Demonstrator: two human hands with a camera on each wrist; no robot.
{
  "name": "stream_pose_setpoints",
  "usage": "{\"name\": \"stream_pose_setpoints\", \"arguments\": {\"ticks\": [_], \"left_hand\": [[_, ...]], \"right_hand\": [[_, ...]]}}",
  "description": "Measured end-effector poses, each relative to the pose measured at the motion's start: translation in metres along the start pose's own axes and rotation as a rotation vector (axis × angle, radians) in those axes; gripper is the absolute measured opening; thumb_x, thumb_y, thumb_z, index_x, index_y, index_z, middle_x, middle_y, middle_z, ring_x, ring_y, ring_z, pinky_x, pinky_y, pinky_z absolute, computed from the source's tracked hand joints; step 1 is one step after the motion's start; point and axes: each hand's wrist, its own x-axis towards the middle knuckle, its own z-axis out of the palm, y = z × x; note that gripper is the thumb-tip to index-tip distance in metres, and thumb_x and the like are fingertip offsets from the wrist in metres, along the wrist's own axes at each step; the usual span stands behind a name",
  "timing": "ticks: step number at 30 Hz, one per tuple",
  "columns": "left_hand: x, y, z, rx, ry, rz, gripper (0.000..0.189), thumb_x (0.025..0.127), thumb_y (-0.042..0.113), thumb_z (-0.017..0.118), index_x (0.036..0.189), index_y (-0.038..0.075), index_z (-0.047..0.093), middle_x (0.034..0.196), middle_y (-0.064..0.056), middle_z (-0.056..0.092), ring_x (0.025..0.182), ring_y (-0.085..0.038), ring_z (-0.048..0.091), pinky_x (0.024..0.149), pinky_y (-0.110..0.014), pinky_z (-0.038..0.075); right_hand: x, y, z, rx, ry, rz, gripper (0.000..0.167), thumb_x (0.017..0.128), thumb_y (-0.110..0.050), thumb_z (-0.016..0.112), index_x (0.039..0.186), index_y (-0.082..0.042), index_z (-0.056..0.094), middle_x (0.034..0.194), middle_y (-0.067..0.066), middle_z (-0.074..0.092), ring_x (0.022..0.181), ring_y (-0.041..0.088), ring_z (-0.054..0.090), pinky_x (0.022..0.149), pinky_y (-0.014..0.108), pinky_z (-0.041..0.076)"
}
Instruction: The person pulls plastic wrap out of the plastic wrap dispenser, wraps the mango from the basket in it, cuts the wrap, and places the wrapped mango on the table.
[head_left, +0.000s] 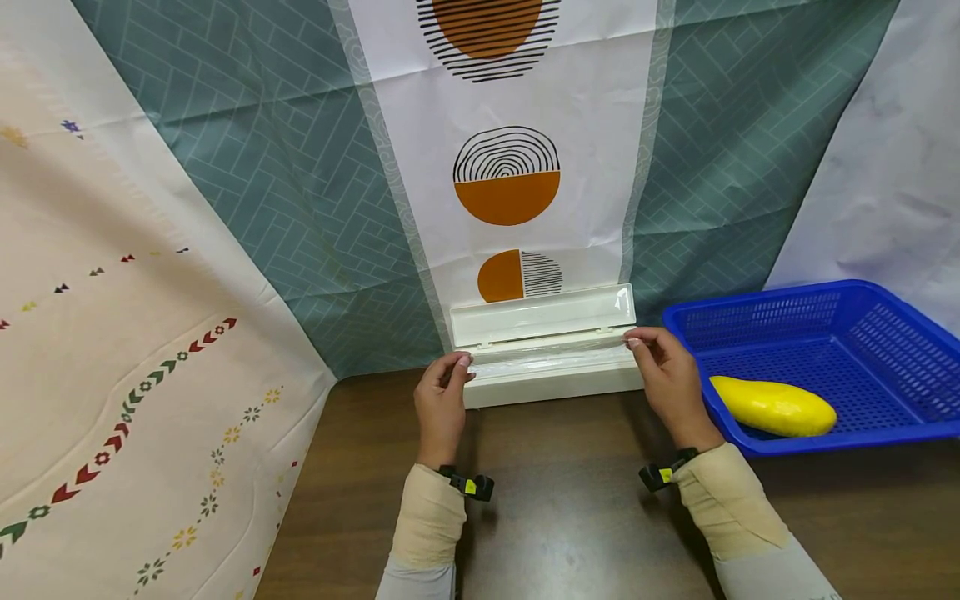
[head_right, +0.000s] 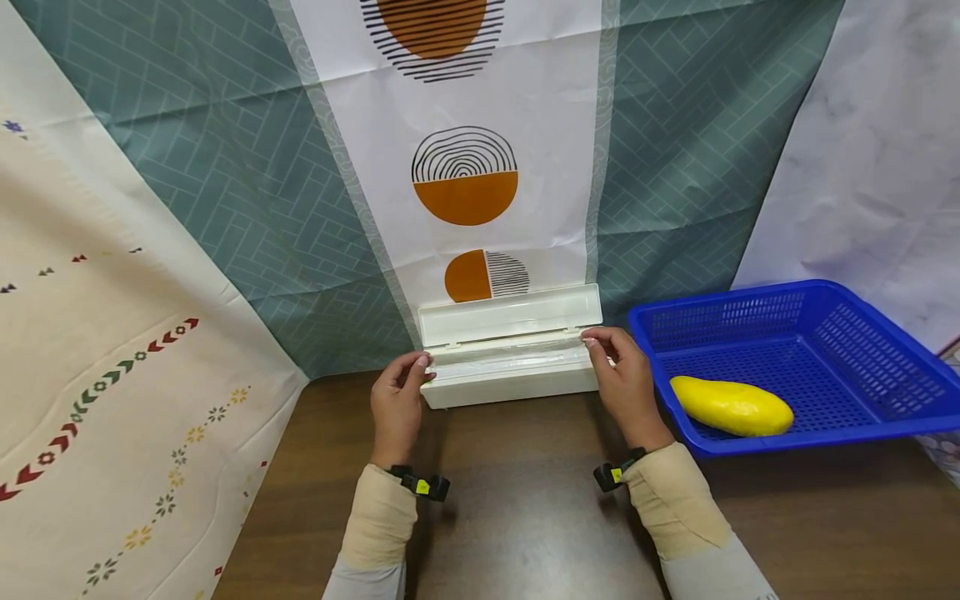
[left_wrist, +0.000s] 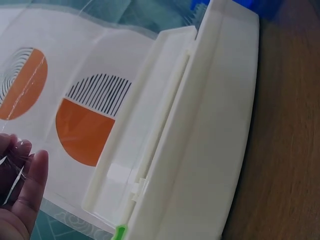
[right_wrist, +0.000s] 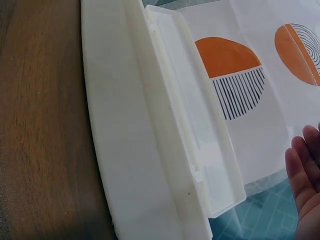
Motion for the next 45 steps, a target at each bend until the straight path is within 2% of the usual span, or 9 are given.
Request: {"name": "stream_pose_setpoints", "arguments": {"ticks": [8,14,19,23,25,28,33,41,45], "left_hand": [[0.0,0.006,-0.002,-0.02,-0.005,0.004,0.023,0.098,0.023,0.066,0.111,0.005,0.074,0.111,-0.014,0.071,0.094,-0.036,0.071,0.084,-0.021,0.058],[-0.001,0.015,-0.002,-0.011,0.004,0.009,0.021,0.099,0.013,0.064,0.113,0.0,0.073,0.112,-0.02,0.07,0.097,-0.04,0.07,0.085,-0.018,0.056],[-0.005,0.038,-0.003,0.025,0.012,0.032,0.019,0.098,0.006,0.063,0.111,-0.005,0.072,0.109,-0.022,0.07,0.099,-0.037,0.068,0.084,-0.014,0.053],[-0.009,0.054,-0.004,0.037,0.012,0.062,0.019,0.098,0.006,0.064,0.11,-0.007,0.072,0.108,-0.022,0.071,0.098,-0.025,0.068,0.083,-0.013,0.052],[-0.009,0.054,-0.004,0.039,0.016,0.063,0.019,0.098,0.006,0.064,0.11,-0.006,0.073,0.108,-0.022,0.071,0.098,-0.021,0.067,0.084,-0.013,0.052],[-0.006,0.043,-0.004,0.033,0.024,0.064,0.019,0.098,0.011,0.066,0.109,-0.001,0.074,0.108,-0.018,0.072,0.097,-0.015,0.066,0.084,-0.013,0.051],[-0.001,0.025,-0.006,0.011,0.016,0.098,0.025,0.097,0.024,0.068,0.109,0.004,0.076,0.107,-0.01,0.073,0.097,-0.011,0.066,0.083,-0.015,0.053],[-0.002,0.03,-0.008,0.023,0.029,0.12,0.023,0.096,0.027,0.069,0.107,0.009,0.077,0.106,-0.007,0.072,0.094,-0.013,0.065,0.081,-0.016,0.053],[-0.004,0.033,-0.009,0.029,0.044,0.129,0.024,0.096,0.027,0.069,0.108,0.007,0.077,0.106,-0.006,0.07,0.094,-0.015,0.063,0.079,-0.016,0.051]], "right_hand": [[0.001,0.007,-0.001,0.028,0.017,-0.053,0.017,0.1,-0.004,0.059,0.112,0.0,0.07,0.101,0.019,0.07,0.087,0.0,0.062,0.072,0.009,0.046],[0.002,0.001,-0.002,0.027,0.027,-0.052,0.017,0.101,-0.005,0.059,0.112,-0.001,0.071,0.1,0.017,0.07,0.084,0.001,0.06,0.069,0.011,0.045],[0.001,-0.003,-0.003,0.023,0.038,-0.049,0.017,0.101,-0.006,0.059,0.112,-0.002,0.071,0.101,0.014,0.069,0.081,0.004,0.056,0.067,0.013,0.043],[0.002,-0.007,-0.004,0.033,0.046,-0.05,0.017,0.101,-0.007,0.059,0.113,-0.002,0.07,0.103,0.013,0.069,0.083,0.005,0.056,0.07,0.012,0.044],[0.002,-0.009,-0.004,0.043,0.048,-0.051,0.018,0.101,-0.007,0.059,0.113,-0.002,0.07,0.104,0.014,0.069,0.085,0.006,0.058,0.071,0.011,0.045],[0.002,-0.011,-0.004,0.056,0.055,-0.057,0.018,0.101,-0.006,0.059,0.113,-0.001,0.07,0.105,0.013,0.07,0.087,0.007,0.06,0.073,0.01,0.045],[0.002,-0.014,-0.004,0.072,0.075,-0.079,0.017,0.099,-0.002,0.06,0.113,0.001,0.07,0.104,0.0,0.07,0.087,0.008,0.061,0.073,0.01,0.045],[0.003,-0.019,-0.007,0.075,0.077,-0.094,0.018,0.1,-0.004,0.059,0.113,0.002,0.069,0.104,-0.005,0.069,0.093,0.006,0.063,0.079,0.01,0.049],[0.003,-0.019,-0.007,0.085,0.069,-0.099,0.018,0.1,-0.005,0.059,0.114,0.003,0.068,0.104,-0.009,0.068,0.095,0.006,0.064,0.082,0.01,0.05]]}}
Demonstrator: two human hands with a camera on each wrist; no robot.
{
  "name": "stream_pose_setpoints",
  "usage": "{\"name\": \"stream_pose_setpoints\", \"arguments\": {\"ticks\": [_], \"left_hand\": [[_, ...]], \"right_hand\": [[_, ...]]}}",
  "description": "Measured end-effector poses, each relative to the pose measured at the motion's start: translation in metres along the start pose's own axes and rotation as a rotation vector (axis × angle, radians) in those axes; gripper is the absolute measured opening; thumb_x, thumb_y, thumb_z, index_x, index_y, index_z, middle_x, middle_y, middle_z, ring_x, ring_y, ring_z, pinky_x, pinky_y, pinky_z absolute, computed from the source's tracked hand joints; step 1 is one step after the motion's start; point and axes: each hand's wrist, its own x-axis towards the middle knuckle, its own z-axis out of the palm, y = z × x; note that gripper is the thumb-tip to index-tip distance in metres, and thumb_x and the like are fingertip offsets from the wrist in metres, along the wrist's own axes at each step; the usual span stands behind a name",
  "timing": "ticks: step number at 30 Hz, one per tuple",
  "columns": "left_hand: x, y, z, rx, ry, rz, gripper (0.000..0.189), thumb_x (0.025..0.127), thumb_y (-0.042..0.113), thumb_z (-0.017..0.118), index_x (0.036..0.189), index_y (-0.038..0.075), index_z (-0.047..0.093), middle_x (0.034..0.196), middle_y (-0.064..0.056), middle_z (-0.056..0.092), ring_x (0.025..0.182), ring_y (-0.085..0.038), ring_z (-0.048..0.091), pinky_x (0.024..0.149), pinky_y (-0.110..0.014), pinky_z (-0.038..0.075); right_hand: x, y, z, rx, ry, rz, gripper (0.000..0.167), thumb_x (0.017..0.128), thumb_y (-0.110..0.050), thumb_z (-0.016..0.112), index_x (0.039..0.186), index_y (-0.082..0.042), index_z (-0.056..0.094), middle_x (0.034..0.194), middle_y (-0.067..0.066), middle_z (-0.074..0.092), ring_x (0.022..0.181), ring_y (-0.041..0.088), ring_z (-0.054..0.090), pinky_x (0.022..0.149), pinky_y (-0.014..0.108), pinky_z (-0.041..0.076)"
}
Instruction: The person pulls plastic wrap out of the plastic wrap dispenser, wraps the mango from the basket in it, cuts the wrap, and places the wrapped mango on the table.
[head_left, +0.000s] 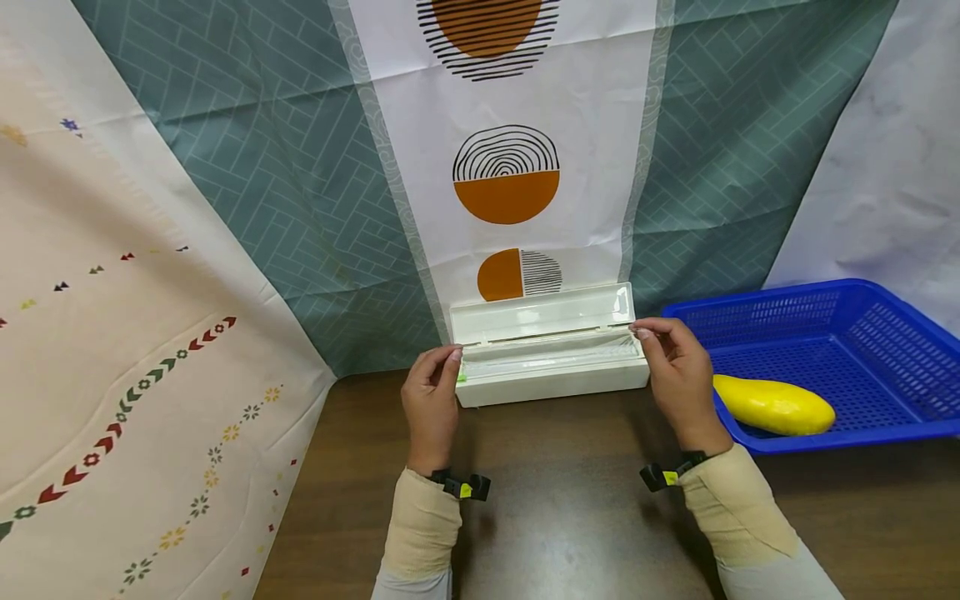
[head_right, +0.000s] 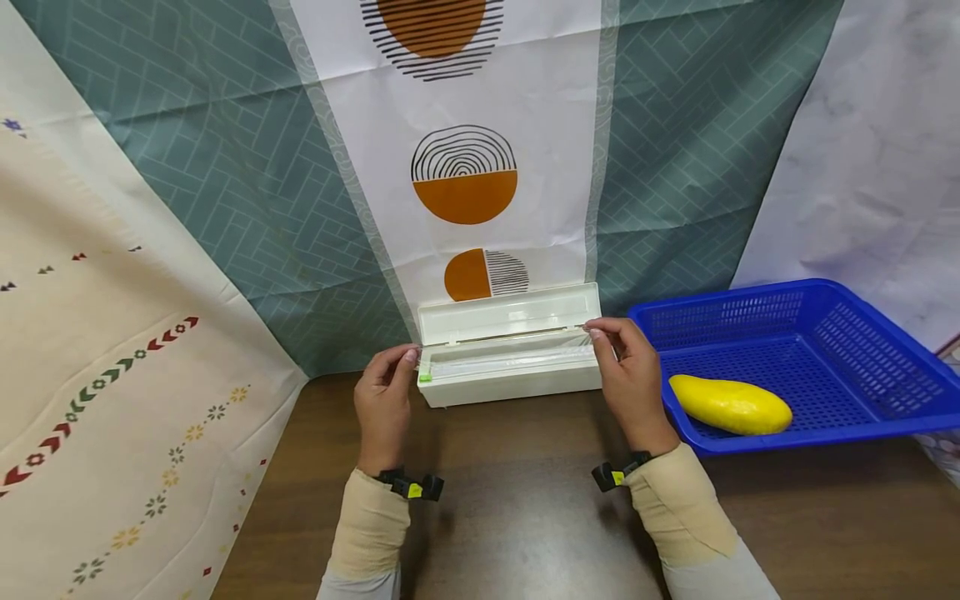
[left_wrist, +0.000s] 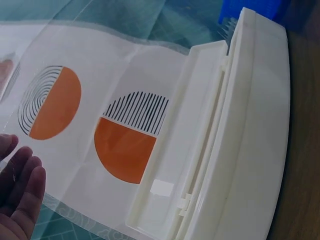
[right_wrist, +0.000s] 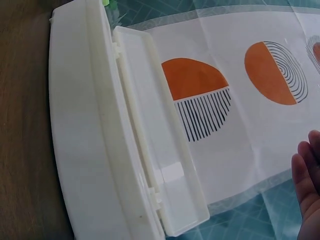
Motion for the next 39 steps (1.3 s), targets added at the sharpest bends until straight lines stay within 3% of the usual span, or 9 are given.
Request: {"name": "stream_pose_setpoints", "arguments": {"ticks": [6,10,18,21,24,31,35,39], "left_hand": [[0.0,0.004,-0.001,0.02,0.024,0.003,0.019,0.096,0.024,0.07,0.107,0.011,0.078,0.104,-0.008,0.069,0.089,-0.013,0.059,0.076,-0.014,0.048],[0.0,0.008,-0.001,0.021,0.026,-0.002,0.017,0.096,0.015,0.069,0.108,0.006,0.077,0.104,-0.014,0.069,0.087,-0.012,0.057,0.074,-0.013,0.046],[-0.007,0.043,-0.001,0.008,0.027,0.03,0.016,0.096,0.007,0.068,0.106,-0.003,0.076,0.102,-0.02,0.068,0.091,-0.007,0.06,0.078,-0.012,0.048],[-0.007,0.047,-0.002,0.006,0.031,0.056,0.017,0.096,0.005,0.067,0.107,-0.005,0.075,0.102,-0.021,0.068,0.09,-0.006,0.06,0.078,-0.012,0.048],[-0.007,0.046,-0.003,-0.009,0.031,0.059,0.017,0.095,0.005,0.068,0.106,-0.006,0.074,0.101,-0.021,0.068,0.089,-0.005,0.06,0.077,-0.012,0.048],[-0.005,0.027,-0.004,-0.03,0.044,0.06,0.015,0.094,0.009,0.07,0.106,0.003,0.077,0.101,-0.016,0.068,0.09,-0.008,0.061,0.078,-0.013,0.049],[-0.005,0.026,-0.005,-0.028,0.039,0.093,0.015,0.094,0.015,0.071,0.106,0.007,0.078,0.1,-0.012,0.069,0.09,-0.009,0.062,0.077,-0.014,0.05],[-0.006,0.029,-0.006,-0.032,0.034,0.126,0.016,0.095,0.018,0.071,0.106,0.01,0.079,0.099,-0.01,0.069,0.088,-0.01,0.062,0.076,-0.015,0.05]], "right_hand": [[0.0,-0.004,0.0,0.024,0.004,-0.041,0.017,0.099,0.001,0.058,0.113,0.006,0.067,0.104,-0.012,0.068,0.096,0.002,0.064,0.084,0.01,0.051],[0.001,-0.008,-0.001,0.032,0.011,-0.057,0.017,0.099,0.002,0.058,0.112,0.007,0.067,0.104,-0.013,0.068,0.097,0.002,0.065,0.084,0.01,0.051],[0.001,-0.015,-0.003,0.04,0.028,-0.065,0.017,0.098,0.002,0.059,0.112,0.007,0.068,0.104,-0.014,0.069,0.093,0.007,0.065,0.081,0.011,0.051],[0.001,-0.017,-0.003,0.059,0.026,-0.07,0.016,0.098,0.003,0.059,0.111,0.009,0.067,0.104,-0.013,0.069,0.093,0.009,0.066,0.081,0.012,0.051],[0.002,-0.019,-0.003,0.068,0.025,-0.07,0.016,0.098,0.004,0.059,0.111,0.01,0.066,0.105,-0.013,0.07,0.094,0.007,0.066,0.082,0.012,0.052],[0.002,-0.026,-0.004,0.089,0.039,-0.063,0.017,0.097,0.005,0.058,0.112,0.012,0.065,0.106,-0.01,0.07,0.09,0.009,0.065,0.08,0.012,0.053],[0.001,-0.03,-0.006,0.085,0.048,-0.058,0.018,0.098,0.002,0.059,0.112,0.01,0.066,0.106,-0.01,0.07,0.088,0.016,0.065,0.078,0.013,0.053],[0.001,-0.032,-0.007,0.055,0.054,-0.059,0.019,0.099,-0.002,0.059,0.113,0.008,0.068,0.106,-0.012,0.069,0.091,0.011,0.065,0.08,0.014,0.053]]}}
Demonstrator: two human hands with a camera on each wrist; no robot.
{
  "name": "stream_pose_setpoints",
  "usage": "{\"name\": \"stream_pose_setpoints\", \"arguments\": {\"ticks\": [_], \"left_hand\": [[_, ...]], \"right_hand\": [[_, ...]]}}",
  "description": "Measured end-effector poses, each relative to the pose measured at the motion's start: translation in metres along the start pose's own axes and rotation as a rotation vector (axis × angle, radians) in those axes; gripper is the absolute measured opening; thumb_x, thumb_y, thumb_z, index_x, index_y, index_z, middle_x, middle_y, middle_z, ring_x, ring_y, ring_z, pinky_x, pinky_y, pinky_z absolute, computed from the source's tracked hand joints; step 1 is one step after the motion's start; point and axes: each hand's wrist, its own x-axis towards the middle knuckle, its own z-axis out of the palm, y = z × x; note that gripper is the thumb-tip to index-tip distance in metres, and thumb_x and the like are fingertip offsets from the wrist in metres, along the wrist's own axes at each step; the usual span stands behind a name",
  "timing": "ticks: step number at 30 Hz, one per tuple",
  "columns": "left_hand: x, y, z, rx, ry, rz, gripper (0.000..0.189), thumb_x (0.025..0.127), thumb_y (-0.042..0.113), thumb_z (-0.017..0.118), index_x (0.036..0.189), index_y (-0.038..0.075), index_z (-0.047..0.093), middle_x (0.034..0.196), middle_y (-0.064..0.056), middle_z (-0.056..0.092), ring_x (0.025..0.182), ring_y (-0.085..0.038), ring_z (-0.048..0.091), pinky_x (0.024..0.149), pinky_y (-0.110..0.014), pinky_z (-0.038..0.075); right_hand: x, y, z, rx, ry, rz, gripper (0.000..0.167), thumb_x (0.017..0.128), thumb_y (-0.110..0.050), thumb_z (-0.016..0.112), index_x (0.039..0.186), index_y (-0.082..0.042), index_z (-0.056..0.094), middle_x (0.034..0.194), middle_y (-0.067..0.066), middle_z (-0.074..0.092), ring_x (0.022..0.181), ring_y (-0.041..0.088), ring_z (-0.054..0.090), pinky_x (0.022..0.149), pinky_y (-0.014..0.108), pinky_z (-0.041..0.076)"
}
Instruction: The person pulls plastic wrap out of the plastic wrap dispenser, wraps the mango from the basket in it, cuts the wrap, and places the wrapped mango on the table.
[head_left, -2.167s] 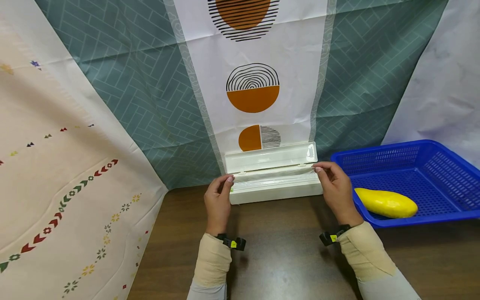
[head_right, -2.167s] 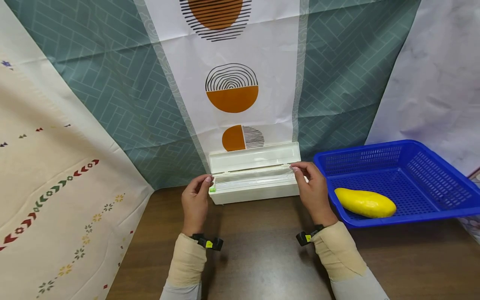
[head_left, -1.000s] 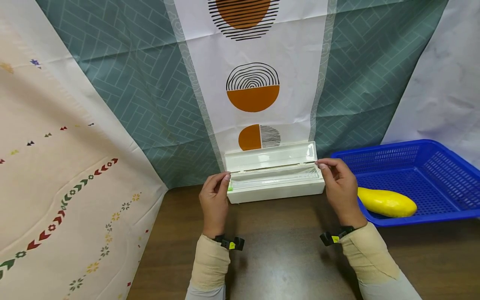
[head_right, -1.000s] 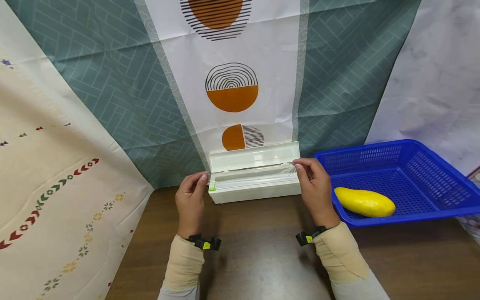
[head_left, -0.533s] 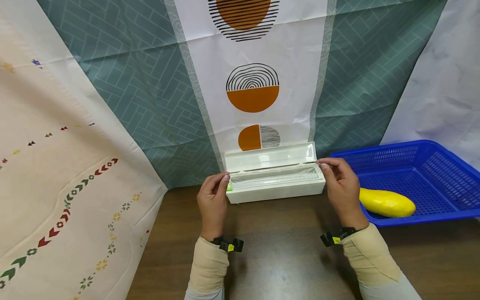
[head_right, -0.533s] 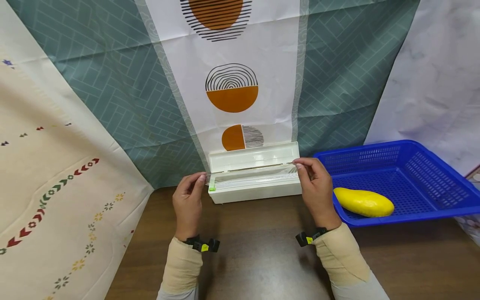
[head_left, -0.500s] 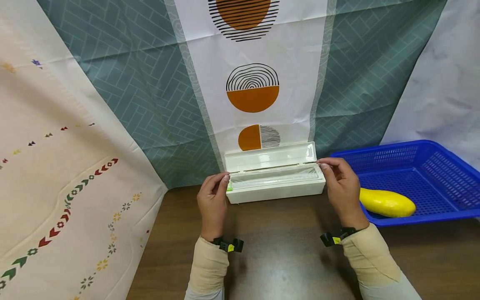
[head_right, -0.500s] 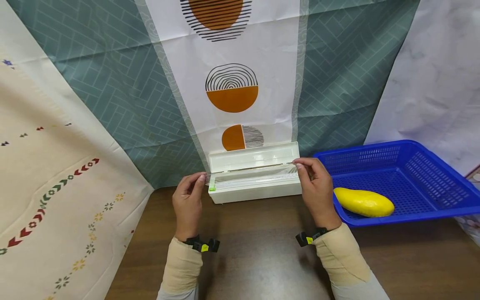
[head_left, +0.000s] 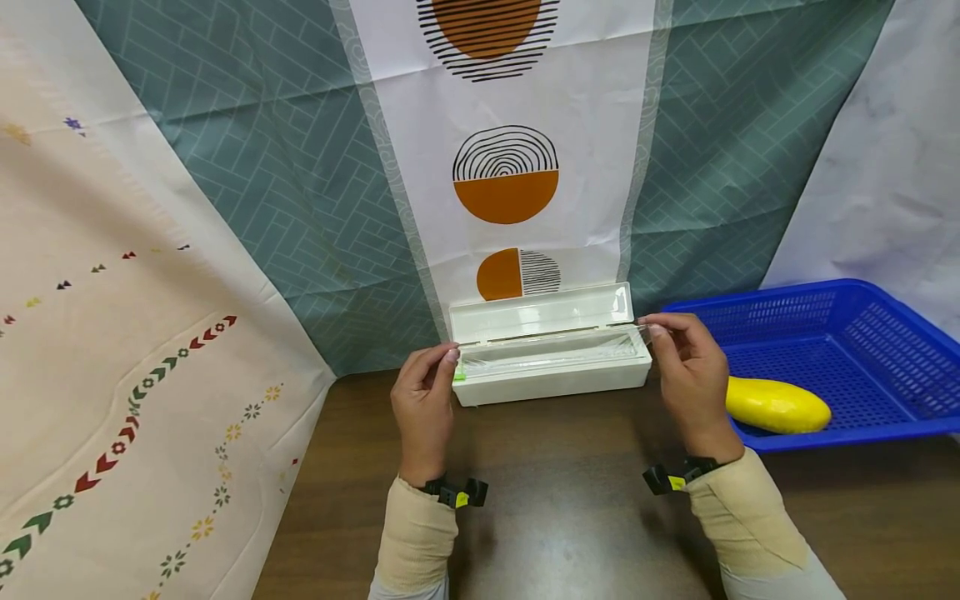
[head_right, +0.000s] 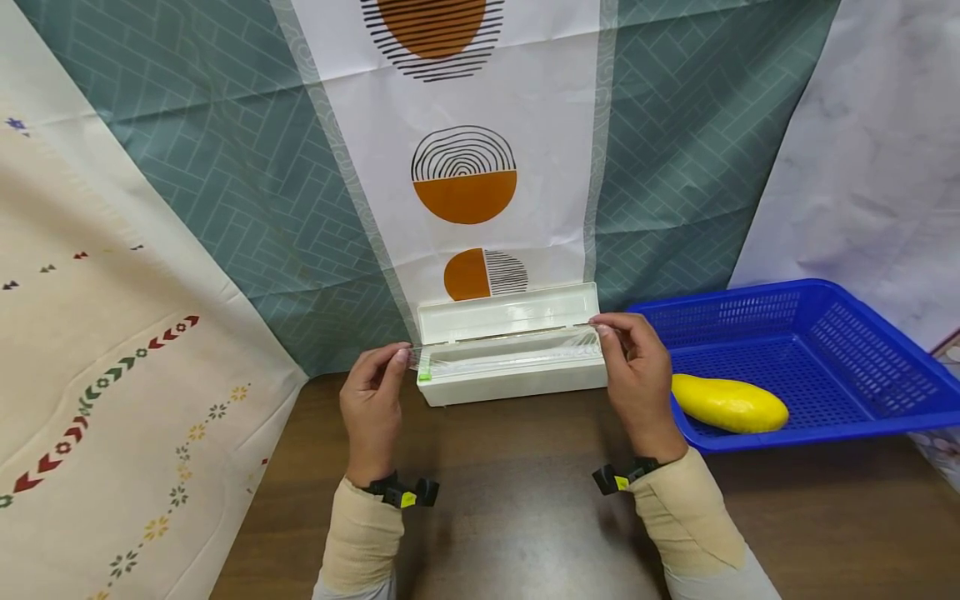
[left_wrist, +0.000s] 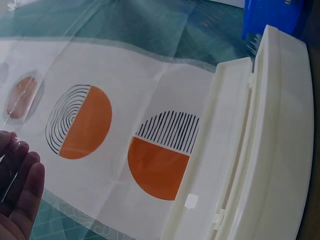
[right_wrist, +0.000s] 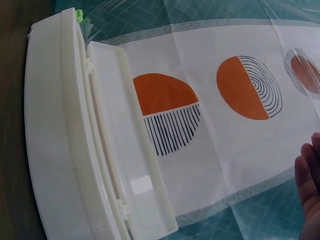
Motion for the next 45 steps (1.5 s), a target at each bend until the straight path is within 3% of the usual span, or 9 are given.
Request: {"name": "stream_pose_setpoints", "arguments": {"ticks": [5,12,21,30,37,45], "left_hand": [[0.0,0.006,-0.001,-0.006,-0.006,0.023,0.017,0.095,0.021,0.071,0.106,0.011,0.078,0.098,-0.008,0.069,0.087,-0.011,0.062,0.075,-0.016,0.051],[-0.002,0.011,-0.002,-0.03,-0.012,0.043,0.015,0.095,0.015,0.071,0.106,0.008,0.078,0.098,-0.011,0.068,0.087,-0.011,0.062,0.075,-0.016,0.051],[-0.004,0.019,-0.004,-0.058,-0.016,0.052,0.015,0.095,0.008,0.069,0.107,0.004,0.077,0.098,-0.013,0.067,0.087,-0.011,0.061,0.075,-0.017,0.051],[-0.005,0.024,-0.006,-0.055,-0.005,0.064,0.015,0.095,0.008,0.069,0.106,0.007,0.078,0.096,-0.012,0.067,0.085,-0.01,0.06,0.072,-0.017,0.05],[-0.005,0.029,-0.006,-0.065,-0.016,0.062,0.015,0.095,0.006,0.068,0.107,0.001,0.076,0.096,-0.012,0.066,0.087,-0.01,0.063,0.075,-0.017,0.052],[-0.008,0.03,-0.008,-0.088,-0.041,0.052,0.015,0.095,0.006,0.068,0.107,0.003,0.076,0.096,-0.013,0.066,0.092,-0.014,0.067,0.08,-0.02,0.056]], "right_hand": [[0.0,-0.004,-0.002,-0.012,0.009,-0.017,0.018,0.099,0.001,0.059,0.112,0.009,0.067,0.106,-0.013,0.069,0.092,0.006,0.064,0.079,0.013,0.052],[0.0,-0.008,-0.006,-0.017,0.013,-0.03,0.018,0.098,0.002,0.059,0.112,0.01,0.067,0.107,-0.011,0.069,0.097,0.014,0.066,0.084,0.014,0.052],[-0.001,-0.013,-0.006,0.081,0.035,-0.063,0.017,0.095,0.013,0.056,0.109,0.018,0.063,0.105,0.001,0.07,0.099,0.012,0.066,0.088,0.015,0.052],[0.0,-0.019,-0.006,0.111,0.042,-0.072,0.016,0.095,0.014,0.056,0.108,0.02,0.063,0.105,0.001,0.071,0.1,0.012,0.066,0.089,0.017,0.052],[0.001,-0.02,-0.007,0.182,0.041,-0.079,0.017,0.093,0.019,0.053,0.107,0.022,0.062,0.104,0.004,0.071,0.1,0.014,0.067,0.09,0.016,0.052],[0.0,-0.024,-0.009,0.137,0.032,-0.064,0.017,0.094,0.014,0.055,0.108,0.021,0.062,0.104,0.005,0.071,0.1,0.013,0.067,0.09,0.016,0.052]]}}
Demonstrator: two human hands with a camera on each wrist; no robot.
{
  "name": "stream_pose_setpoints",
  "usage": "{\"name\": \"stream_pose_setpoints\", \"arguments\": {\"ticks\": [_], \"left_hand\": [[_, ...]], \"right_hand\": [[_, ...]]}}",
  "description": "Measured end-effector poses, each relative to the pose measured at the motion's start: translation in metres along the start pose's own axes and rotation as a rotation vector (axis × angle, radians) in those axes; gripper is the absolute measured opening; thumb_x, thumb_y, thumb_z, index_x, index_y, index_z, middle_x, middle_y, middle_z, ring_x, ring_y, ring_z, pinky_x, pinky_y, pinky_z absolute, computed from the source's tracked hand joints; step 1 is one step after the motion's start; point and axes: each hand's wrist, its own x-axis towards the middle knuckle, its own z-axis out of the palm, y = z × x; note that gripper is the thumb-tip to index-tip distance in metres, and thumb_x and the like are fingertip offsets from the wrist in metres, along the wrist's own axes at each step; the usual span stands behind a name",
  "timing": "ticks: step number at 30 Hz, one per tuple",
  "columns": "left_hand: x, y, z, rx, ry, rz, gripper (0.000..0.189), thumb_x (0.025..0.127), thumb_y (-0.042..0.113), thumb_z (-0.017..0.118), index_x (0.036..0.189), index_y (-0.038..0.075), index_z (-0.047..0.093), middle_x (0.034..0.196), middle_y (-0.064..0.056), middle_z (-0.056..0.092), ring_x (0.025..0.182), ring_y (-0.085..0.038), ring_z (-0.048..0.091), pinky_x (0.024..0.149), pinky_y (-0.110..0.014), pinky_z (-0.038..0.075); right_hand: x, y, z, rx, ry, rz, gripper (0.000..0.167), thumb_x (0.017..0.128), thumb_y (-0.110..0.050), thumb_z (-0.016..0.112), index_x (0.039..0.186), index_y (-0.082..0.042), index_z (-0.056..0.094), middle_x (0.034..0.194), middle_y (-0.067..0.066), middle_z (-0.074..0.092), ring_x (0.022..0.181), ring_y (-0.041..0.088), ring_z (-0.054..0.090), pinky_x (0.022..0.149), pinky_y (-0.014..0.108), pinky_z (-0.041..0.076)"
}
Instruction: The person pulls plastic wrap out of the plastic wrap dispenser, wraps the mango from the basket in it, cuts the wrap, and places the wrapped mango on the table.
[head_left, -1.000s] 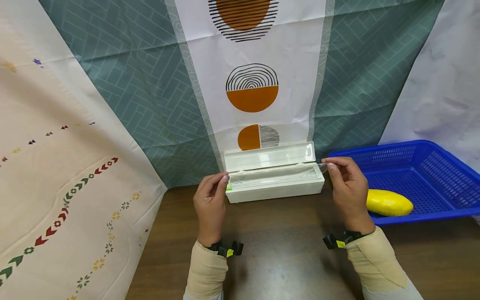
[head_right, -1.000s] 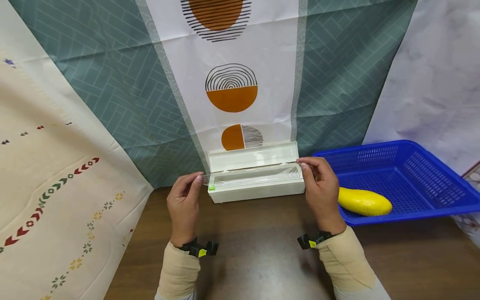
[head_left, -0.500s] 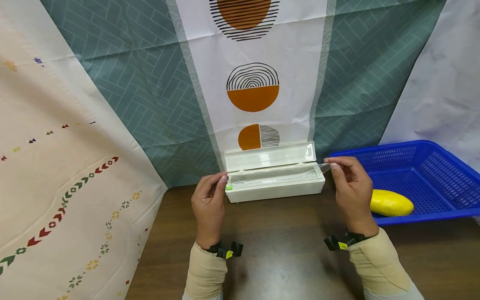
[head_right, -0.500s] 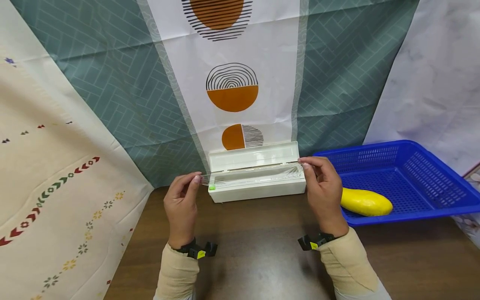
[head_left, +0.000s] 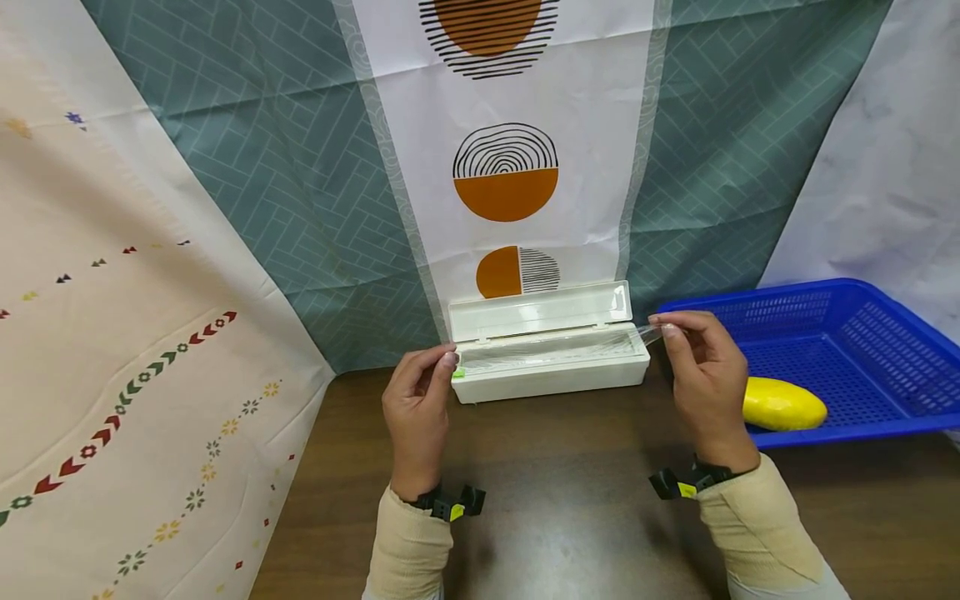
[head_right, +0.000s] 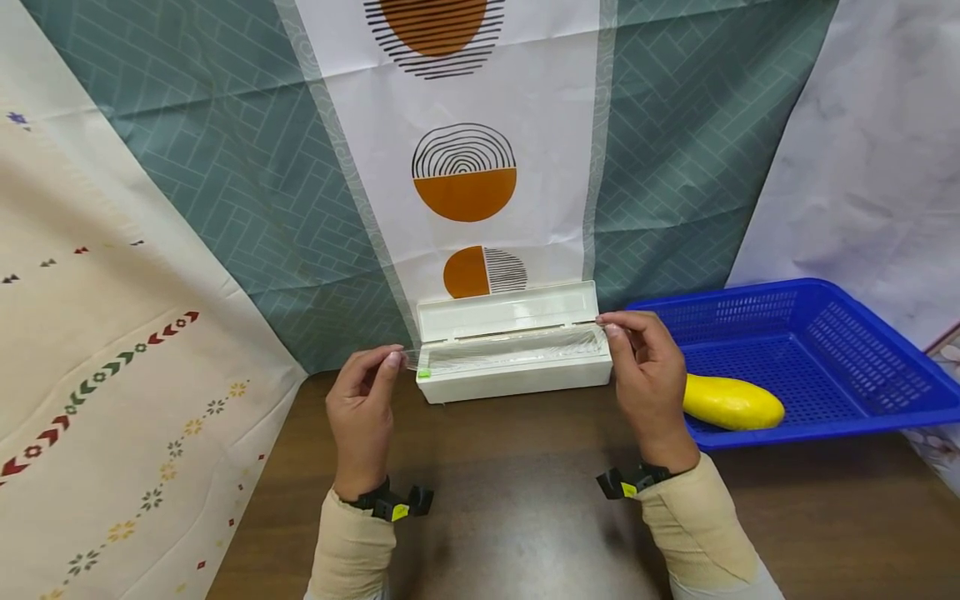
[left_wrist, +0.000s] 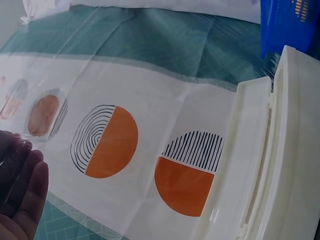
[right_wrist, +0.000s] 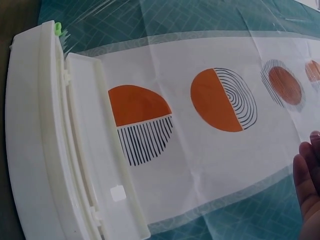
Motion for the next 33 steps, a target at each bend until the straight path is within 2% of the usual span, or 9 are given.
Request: {"name": "stream_pose_setpoints", "arguments": {"ticks": [10,16,22,28,33], "left_hand": [[-0.006,0.007,-0.008,0.012,-0.057,-0.097,0.016,0.095,0.012,0.069,0.106,0.002,0.076,0.1,-0.012,0.069,0.093,-0.014,0.068,0.085,-0.019,0.056],[-0.012,0.012,-0.015,0.08,-0.1,-0.13,0.015,0.095,0.017,0.07,0.105,0.008,0.076,0.101,-0.006,0.07,0.091,-0.013,0.066,0.08,-0.018,0.054],[-0.019,0.016,-0.023,0.103,-0.15,-0.163,0.013,0.096,0.017,0.07,0.105,0.011,0.077,0.101,-0.006,0.07,0.089,-0.012,0.065,0.079,-0.019,0.054],[-0.025,0.018,-0.03,0.159,-0.206,-0.149,0.012,0.096,0.017,0.07,0.105,0.015,0.077,0.1,-0.002,0.071,0.09,-0.011,0.065,0.078,-0.019,0.053],[-0.031,0.019,-0.036,0.21,-0.249,-0.131,0.013,0.096,0.016,0.07,0.106,0.016,0.077,0.102,0.0,0.071,0.093,-0.011,0.066,0.079,-0.02,0.053]], "right_hand": [[-0.005,-0.007,-0.009,-0.097,-0.081,0.013,0.017,0.095,0.014,0.055,0.109,0.016,0.063,0.106,-0.002,0.071,0.102,0.009,0.066,0.091,0.014,0.051],[-0.01,-0.011,-0.016,-0.049,-0.127,0.02,0.017,0.094,0.017,0.054,0.109,0.018,0.063,0.106,-0.001,0.071,0.101,0.01,0.067,0.092,0.014,0.052],[-0.015,-0.018,-0.024,-0.033,-0.186,0.02,0.02,0.093,0.019,0.053,0.11,0.018,0.063,0.108,0.002,0.071,0.103,0.011,0.067,0.094,0.015,0.052],[-0.021,-0.02,-0.032,-0.042,-0.237,0.019,0.021,0.092,0.021,0.053,0.109,0.017,0.064,0.108,0.003,0.071,0.103,0.011,0.066,0.093,0.014,0.051],[-0.027,-0.025,-0.038,-0.116,-0.255,0.052,0.022,0.092,0.019,0.055,0.11,0.013,0.065,0.108,0.001,0.071,0.103,0.01,0.066,0.091,0.013,0.051]]}}
